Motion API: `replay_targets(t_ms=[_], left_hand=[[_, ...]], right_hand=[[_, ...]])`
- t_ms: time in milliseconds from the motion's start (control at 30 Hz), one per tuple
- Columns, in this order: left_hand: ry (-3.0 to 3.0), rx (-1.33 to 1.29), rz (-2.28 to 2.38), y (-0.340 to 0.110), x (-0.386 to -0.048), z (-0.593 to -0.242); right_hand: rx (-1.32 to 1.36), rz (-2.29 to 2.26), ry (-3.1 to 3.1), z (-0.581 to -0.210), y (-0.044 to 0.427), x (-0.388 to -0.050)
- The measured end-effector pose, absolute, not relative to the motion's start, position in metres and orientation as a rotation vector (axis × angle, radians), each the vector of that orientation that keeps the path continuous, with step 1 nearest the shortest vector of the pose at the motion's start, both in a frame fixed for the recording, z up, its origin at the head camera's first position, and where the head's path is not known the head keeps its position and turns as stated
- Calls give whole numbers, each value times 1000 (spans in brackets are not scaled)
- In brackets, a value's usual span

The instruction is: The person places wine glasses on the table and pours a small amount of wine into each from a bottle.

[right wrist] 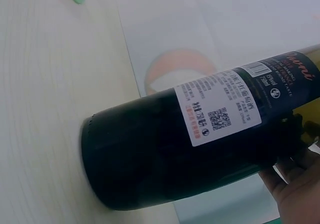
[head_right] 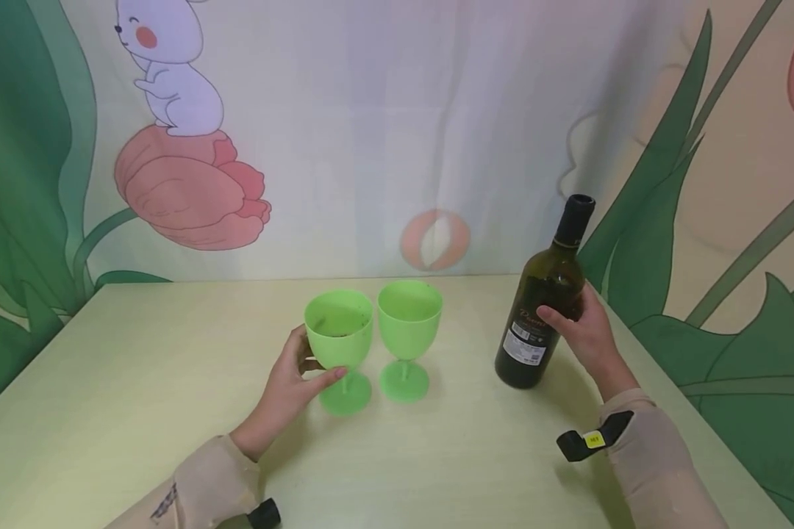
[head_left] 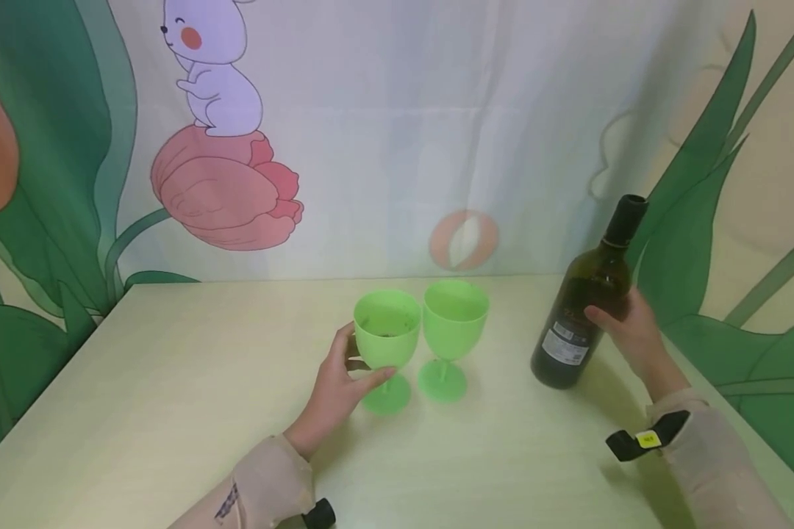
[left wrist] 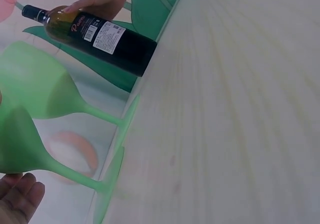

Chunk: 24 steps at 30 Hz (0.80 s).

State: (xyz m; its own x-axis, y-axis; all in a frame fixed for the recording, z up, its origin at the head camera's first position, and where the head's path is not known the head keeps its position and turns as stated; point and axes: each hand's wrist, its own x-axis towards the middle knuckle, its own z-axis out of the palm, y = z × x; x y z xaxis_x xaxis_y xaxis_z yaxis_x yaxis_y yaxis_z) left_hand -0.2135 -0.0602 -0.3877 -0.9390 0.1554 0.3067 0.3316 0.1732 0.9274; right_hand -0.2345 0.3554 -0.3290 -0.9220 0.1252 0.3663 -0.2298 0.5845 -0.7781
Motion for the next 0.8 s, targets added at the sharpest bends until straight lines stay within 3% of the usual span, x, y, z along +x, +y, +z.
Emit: replay_targets(t_ms=[333, 800], left_hand=[[-2388, -428, -1871, -63, -214, -386], [-2359, -489, -1760, -70, -209, -378]], right_hand=[[222, 1460, -2193, -321, 363, -229], [238, 1323, -2102, -305, 353, -214]])
